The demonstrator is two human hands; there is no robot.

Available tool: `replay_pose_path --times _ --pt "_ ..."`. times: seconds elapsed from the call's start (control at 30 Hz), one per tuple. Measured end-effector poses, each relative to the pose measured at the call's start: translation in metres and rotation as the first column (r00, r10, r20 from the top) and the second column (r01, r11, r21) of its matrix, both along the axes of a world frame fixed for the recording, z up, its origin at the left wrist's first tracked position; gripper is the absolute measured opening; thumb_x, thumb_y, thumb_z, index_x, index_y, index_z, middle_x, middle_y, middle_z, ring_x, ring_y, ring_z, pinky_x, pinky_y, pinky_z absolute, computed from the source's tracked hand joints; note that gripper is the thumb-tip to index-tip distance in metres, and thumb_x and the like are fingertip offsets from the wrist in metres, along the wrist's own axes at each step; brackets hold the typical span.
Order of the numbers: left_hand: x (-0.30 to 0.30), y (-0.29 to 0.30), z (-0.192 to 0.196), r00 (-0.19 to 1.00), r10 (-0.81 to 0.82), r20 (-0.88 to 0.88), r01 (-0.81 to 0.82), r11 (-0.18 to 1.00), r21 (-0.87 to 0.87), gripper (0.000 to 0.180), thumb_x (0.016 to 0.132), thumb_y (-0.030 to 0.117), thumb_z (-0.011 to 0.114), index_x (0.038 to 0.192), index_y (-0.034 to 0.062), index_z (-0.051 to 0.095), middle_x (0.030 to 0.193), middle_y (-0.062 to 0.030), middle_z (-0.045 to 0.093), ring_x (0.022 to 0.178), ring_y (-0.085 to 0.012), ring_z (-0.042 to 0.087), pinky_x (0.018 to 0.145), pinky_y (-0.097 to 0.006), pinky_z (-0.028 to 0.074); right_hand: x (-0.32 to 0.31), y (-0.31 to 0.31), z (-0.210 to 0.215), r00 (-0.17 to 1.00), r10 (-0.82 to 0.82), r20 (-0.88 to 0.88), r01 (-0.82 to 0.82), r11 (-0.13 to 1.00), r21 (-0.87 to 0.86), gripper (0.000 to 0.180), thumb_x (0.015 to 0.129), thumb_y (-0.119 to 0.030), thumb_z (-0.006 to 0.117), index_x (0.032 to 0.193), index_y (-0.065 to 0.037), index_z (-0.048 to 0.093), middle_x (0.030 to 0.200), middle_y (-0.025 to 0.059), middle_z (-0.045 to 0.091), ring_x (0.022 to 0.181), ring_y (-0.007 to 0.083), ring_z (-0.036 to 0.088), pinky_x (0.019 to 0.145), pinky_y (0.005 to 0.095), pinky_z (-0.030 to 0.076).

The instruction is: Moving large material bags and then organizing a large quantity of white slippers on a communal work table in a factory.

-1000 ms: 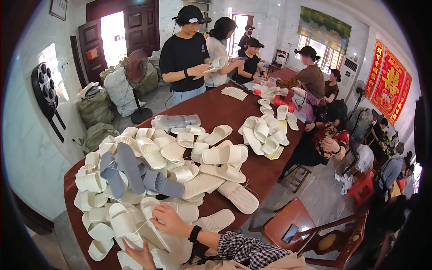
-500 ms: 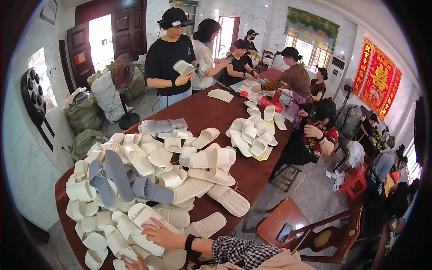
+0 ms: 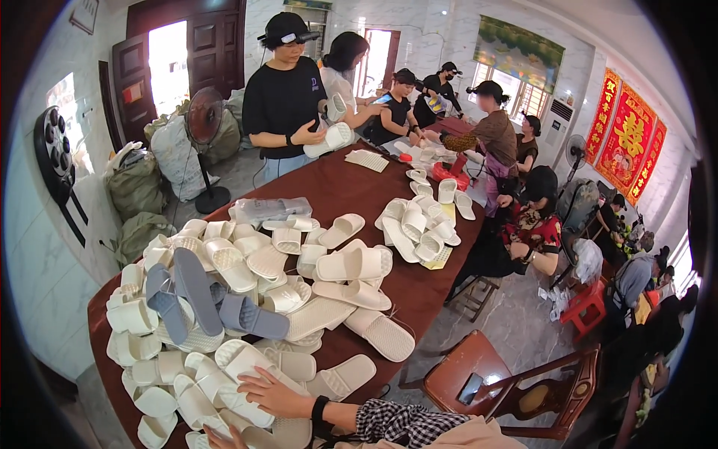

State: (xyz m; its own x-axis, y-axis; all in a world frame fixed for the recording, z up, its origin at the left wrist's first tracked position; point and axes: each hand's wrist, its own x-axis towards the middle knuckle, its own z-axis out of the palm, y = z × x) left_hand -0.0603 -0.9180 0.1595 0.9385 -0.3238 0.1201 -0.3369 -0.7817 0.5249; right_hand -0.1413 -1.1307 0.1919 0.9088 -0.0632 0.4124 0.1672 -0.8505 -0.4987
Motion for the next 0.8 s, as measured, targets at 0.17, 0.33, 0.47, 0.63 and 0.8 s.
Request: replay_pose_path --times 0.17,0.33,0.47,0.63,0.8 --pt "-0.004 -0.004 0.002 1.000 -0.016 0.014 0.017 1.000 -0.026 0.077 0.091 0.052 0.046 0.140 -0.0046 0.028 0.132 -0.0297 0.040 0.114 -0.0462 0.042 0.096 -0.051 0.035 -0.002 0.000 0.000 1.000 -0.015 0.018 0.014 0.999 0.029 0.021 0.073 -0.006 0.063 0.091 -0.007 0.053 0.130 0.0054 0.045 0.137 0.0237 0.023 0.115 0.0473 0.010" --pt "-0.007 -0.003 0.001 0.999 0.052 -0.008 -0.052 0.998 -0.020 0.076 0.089 0.054 0.048 0.142 0.0030 0.029 0.126 -0.0311 0.043 0.113 -0.0463 0.045 0.091 -0.052 0.040 -0.003 0.001 0.001 1.000 -0.020 0.016 0.020 0.999 0.032 0.020 0.073 -0.006 0.064 0.089 -0.007 0.052 0.130 0.0060 0.045 0.137 0.0239 0.023 0.115 0.0468 0.011" --pt "-0.005 -0.001 -0.003 0.999 0.043 0.007 -0.043 0.999 -0.011 0.076 0.089 0.054 0.048 0.141 0.0021 0.029 0.127 -0.0309 0.043 0.113 -0.0461 0.044 0.092 -0.052 0.039 -0.001 0.002 0.001 1.000 -0.025 0.009 0.024 0.999 0.038 0.012 0.075 -0.006 0.061 0.082 -0.006 0.051 0.127 0.0061 0.046 0.137 0.0241 0.025 0.115 0.0467 0.012" --pt "-0.006 -0.004 -0.001 0.999 0.043 0.022 -0.042 0.999 -0.017 0.074 0.089 0.052 0.050 0.141 0.0017 0.031 0.127 -0.0309 0.043 0.114 -0.0460 0.044 0.093 -0.052 0.039 -0.002 0.002 0.005 1.000 -0.016 0.024 0.014 0.998 0.068 0.008 0.077 -0.006 0.059 0.079 -0.005 0.051 0.125 0.0061 0.048 0.135 0.0241 0.027 0.115 0.0465 0.012" --pt "-0.009 -0.007 0.007 0.998 0.058 0.025 -0.057 0.998 -0.038 0.074 0.088 0.050 0.052 0.140 0.0015 0.032 0.127 -0.0308 0.042 0.115 -0.0462 0.044 0.093 -0.052 0.039 -0.001 0.002 0.000 1.000 -0.022 0.000 0.022 0.999 0.035 0.012 0.078 -0.010 0.061 0.081 -0.007 0.051 0.128 0.0034 0.047 0.137 0.0215 0.025 0.115 0.0471 0.012"
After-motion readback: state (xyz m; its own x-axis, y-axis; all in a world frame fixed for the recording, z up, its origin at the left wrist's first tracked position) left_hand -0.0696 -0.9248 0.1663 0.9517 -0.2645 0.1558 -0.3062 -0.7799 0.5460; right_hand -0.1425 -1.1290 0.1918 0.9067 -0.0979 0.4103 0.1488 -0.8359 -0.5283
